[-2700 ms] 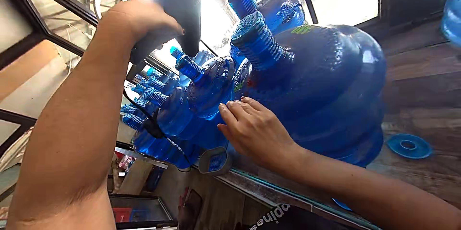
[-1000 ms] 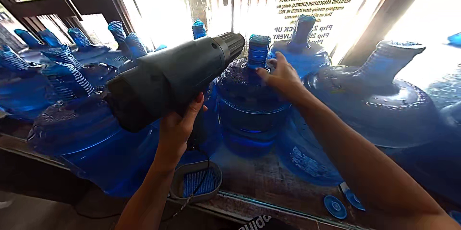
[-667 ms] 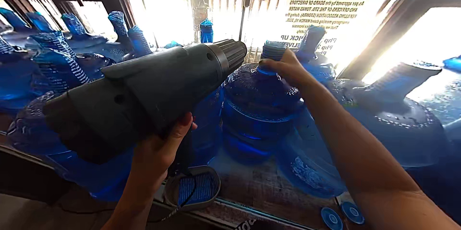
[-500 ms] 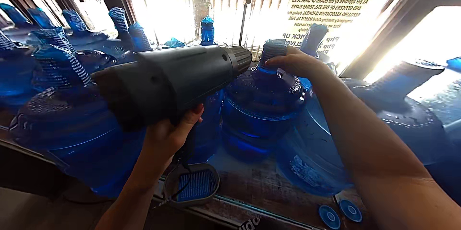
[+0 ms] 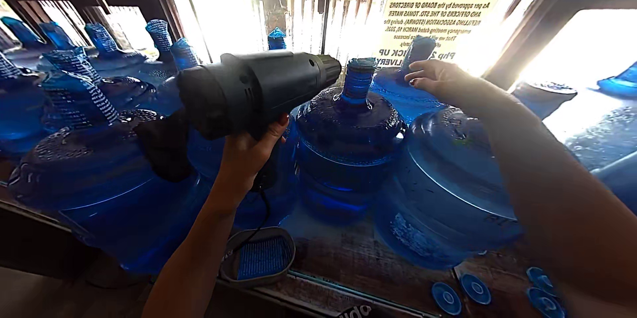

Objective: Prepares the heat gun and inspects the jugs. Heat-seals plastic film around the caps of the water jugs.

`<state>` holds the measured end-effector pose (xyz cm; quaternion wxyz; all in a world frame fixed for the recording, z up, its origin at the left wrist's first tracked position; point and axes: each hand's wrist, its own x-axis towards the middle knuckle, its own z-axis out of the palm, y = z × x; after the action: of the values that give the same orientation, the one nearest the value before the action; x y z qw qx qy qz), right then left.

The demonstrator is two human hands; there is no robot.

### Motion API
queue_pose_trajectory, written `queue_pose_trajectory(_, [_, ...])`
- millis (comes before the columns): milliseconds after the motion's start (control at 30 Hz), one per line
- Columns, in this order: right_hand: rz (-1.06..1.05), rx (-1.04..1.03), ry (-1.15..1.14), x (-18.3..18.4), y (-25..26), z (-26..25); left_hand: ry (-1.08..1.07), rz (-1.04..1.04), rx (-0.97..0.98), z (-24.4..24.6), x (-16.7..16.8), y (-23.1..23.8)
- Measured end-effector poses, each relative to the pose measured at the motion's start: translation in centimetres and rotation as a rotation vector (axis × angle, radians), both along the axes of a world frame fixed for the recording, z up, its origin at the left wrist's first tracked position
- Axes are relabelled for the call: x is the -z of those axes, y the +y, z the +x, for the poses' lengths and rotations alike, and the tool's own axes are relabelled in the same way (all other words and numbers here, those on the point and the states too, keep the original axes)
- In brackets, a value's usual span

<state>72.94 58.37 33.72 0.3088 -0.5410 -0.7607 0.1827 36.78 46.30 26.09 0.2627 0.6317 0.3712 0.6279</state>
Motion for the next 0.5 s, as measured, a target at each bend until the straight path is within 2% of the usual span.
queue_pose_trajectory(133, [-0.045,0.090,0.029,0.3,-0.2,0.2,-0.038,-0.007,0.019,0.0,-0.5,-0.7])
queue_pose_trajectory(233, [0.029,0.064,0.040,0.8,1.2,-0.2,-0.064,0.023,-0.008,0.1,0.0,-1.5])
queue_pose_trajectory(367, [0.132,0.031,-0.138,-1.7,1.3,-5.4,-0.103,0.127,-0.120,0.0,0.9,-3.4])
queue_pose_trajectory(500, [0.098,0.069,-0.333,-3.2,6.6,-11.1,-0.226,0.207,-0.145,-1.3,1.7,-5.5])
